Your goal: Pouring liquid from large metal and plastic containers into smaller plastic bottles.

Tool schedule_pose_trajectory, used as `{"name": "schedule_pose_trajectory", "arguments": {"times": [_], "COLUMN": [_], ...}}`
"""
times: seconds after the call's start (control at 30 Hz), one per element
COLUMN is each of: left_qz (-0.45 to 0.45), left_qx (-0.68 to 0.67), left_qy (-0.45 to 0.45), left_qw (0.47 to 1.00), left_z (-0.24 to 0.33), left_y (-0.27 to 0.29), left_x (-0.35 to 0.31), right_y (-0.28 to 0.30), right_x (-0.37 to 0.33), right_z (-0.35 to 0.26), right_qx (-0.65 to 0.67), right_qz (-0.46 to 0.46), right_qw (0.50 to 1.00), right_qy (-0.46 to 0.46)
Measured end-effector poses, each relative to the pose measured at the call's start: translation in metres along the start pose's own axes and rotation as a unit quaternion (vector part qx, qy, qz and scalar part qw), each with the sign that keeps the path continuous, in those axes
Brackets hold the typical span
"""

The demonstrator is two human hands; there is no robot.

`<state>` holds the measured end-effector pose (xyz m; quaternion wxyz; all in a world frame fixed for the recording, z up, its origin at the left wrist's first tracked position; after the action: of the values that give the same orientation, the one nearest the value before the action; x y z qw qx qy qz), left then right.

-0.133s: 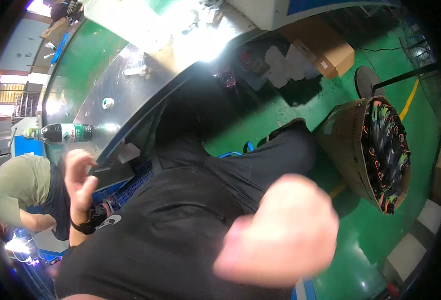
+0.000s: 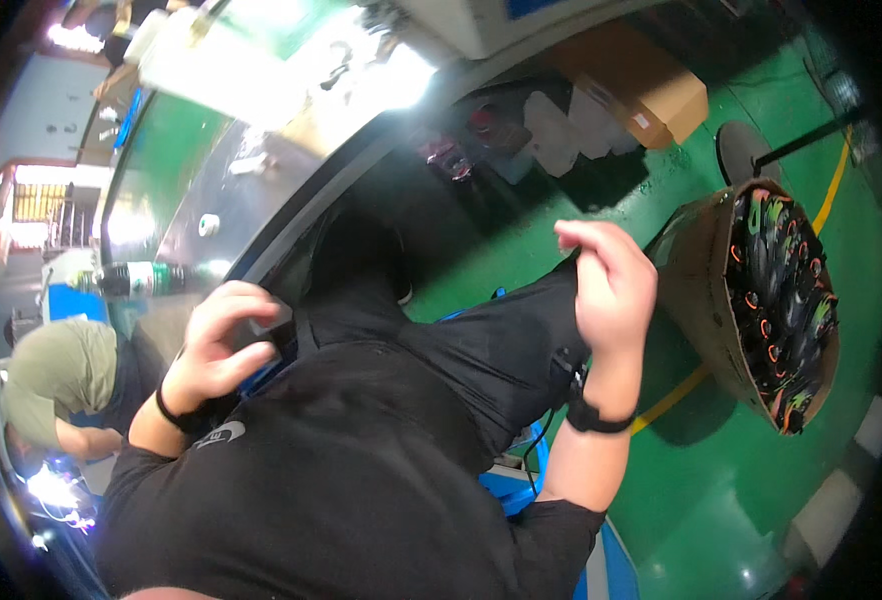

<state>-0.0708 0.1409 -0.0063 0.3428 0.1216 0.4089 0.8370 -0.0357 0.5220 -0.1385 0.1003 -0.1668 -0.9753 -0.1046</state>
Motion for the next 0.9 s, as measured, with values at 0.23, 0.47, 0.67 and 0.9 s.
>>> {"name": "schedule_pose_trajectory", "arguments": {"times": [0.23,0.47,0.67,0.9], "left_qz": [-0.233,-0.226,-0.189,-0.24], "left_qx": [0.019,0.008,-0.063,0.032], "left_qy": [0.129,0.424,0.541,0.599], "left_qw": [0.964,0.877,0.817,0.764], "left_z": [-0.025,-0.101,-0.107,-0.159], "left_y": [-0.115,-0.161,-0.161,-0.165], "left_x": [0.14,0.196,0.216,0.188], "right_y": [0.083,0.124,0.154,0.192], "right_x": [0.045,0.125,0.223,0.314], "right_z": [0.269,0.471,0.588,0.628], "right_qx": [-0.1,-0.162,-0.316,0.398], "right_qz": [0.117,0.162,0.215,0.366], "right_qw": [0.948,0.904,0.874,0.771], "right_qy": [-0.28,-0.361,-0.302,-0.336]}}
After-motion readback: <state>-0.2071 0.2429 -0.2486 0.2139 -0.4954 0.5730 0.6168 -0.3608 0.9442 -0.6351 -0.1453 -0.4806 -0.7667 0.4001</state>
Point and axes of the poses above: each hand's wrist, its own x-axis towards the middle knuckle, its own y-axis out of the back of the hand, z = x × y, the point moved 2 cm from there along x, towards the middle knuckle, and after that the axes turned 4 degrees about x, right-handed, at the moved point
